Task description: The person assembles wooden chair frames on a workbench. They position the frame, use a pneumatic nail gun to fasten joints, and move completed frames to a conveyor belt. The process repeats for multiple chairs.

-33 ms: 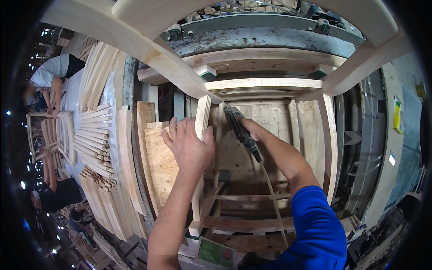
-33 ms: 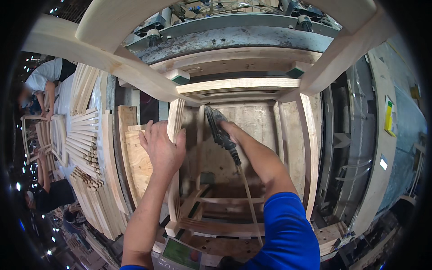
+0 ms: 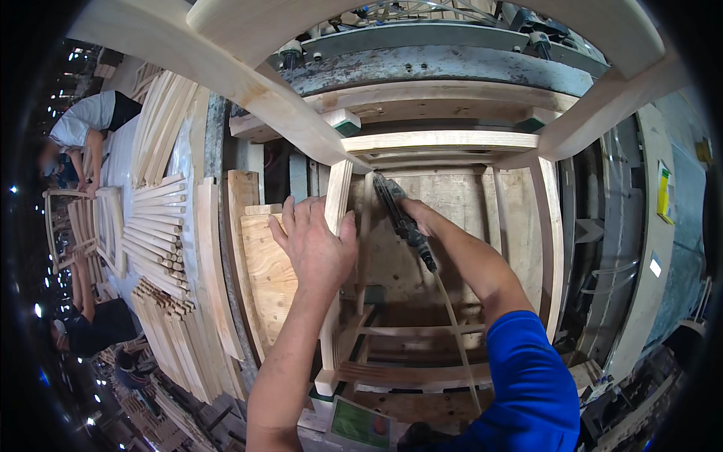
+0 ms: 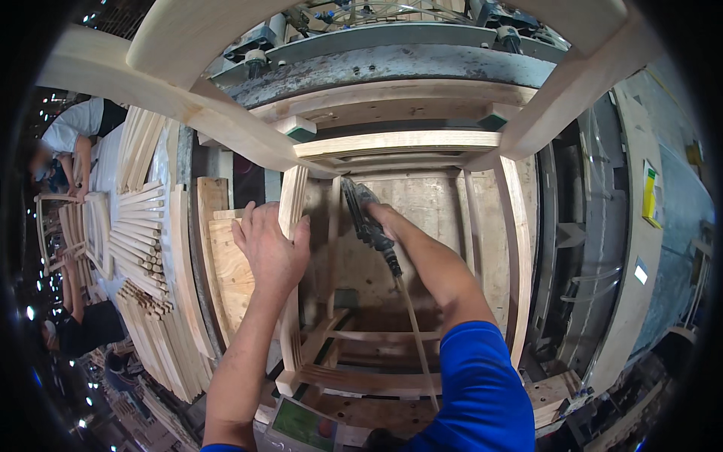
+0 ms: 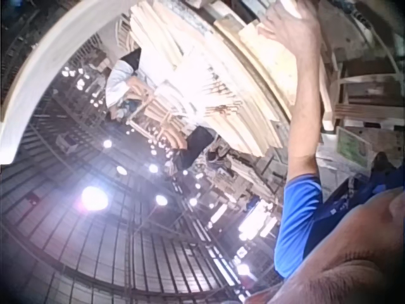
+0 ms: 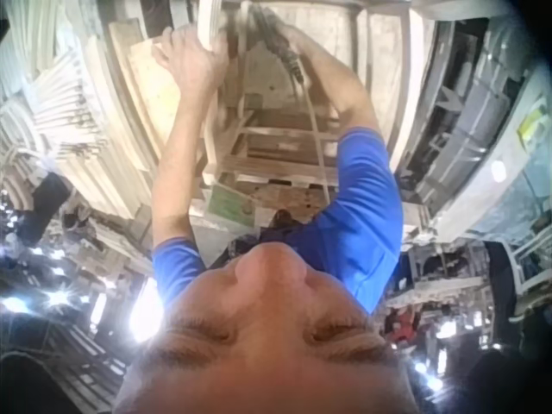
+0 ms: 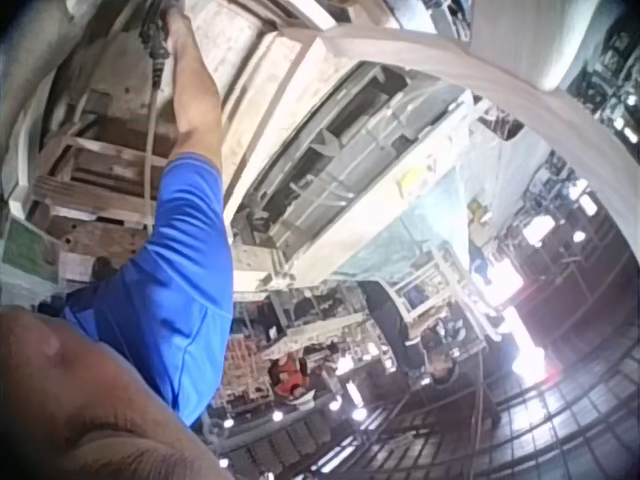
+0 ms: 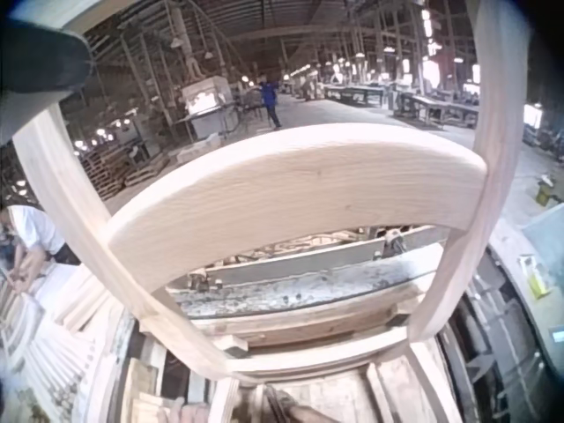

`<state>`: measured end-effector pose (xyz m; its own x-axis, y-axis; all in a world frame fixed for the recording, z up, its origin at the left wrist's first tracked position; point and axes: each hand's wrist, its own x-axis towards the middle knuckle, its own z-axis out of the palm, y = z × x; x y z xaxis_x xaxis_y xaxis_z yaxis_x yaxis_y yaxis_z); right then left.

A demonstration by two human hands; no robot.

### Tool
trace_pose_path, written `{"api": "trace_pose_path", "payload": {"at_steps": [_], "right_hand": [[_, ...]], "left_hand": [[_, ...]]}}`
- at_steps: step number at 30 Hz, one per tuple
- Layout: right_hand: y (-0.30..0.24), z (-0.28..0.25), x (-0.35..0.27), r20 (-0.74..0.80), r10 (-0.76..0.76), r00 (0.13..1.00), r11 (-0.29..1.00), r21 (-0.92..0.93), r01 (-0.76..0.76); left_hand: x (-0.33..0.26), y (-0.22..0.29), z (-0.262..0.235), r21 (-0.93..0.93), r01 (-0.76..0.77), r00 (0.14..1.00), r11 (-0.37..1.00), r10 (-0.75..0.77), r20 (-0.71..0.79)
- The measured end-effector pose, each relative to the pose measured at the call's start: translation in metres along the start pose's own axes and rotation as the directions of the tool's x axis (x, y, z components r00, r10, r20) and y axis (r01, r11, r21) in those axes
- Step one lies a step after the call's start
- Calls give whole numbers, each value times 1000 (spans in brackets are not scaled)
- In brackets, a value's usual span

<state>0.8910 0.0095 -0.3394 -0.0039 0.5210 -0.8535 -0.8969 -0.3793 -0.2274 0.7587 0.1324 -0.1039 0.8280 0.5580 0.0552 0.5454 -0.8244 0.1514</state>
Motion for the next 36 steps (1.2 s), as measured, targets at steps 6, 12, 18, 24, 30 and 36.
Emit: {"api": "trace_pose_path", "payload": {"at_steps": [6, 12, 18, 24, 30, 36], "right_hand": [[10, 2, 4, 46, -7, 999, 998, 70, 4], [68, -37, -19, 59, -60, 996, 878, 478, 24], [63, -106, -52, -30, -122, 992, 517, 851, 89], [55, -133, -60, 19, -182, 983, 493, 867, 74], [51, -128, -57, -43, -199, 979, 494, 859, 138], [54, -131, -54, -118, -183, 976, 500, 844, 196]], "left_hand": [[1, 2, -1, 8, -1, 1000, 1000, 1, 6], [-2, 4, -5, 5, 15, 1000, 1000, -15, 18], [0, 5, -5, -7, 27, 998, 1000, -26, 54], [-1, 4, -4, -2, 20, 999, 1000, -20, 27], [-3, 1, -3, -6, 36, 999, 999, -36, 30], [-3, 2, -3, -5, 20, 999, 1000, -20, 30]]}}
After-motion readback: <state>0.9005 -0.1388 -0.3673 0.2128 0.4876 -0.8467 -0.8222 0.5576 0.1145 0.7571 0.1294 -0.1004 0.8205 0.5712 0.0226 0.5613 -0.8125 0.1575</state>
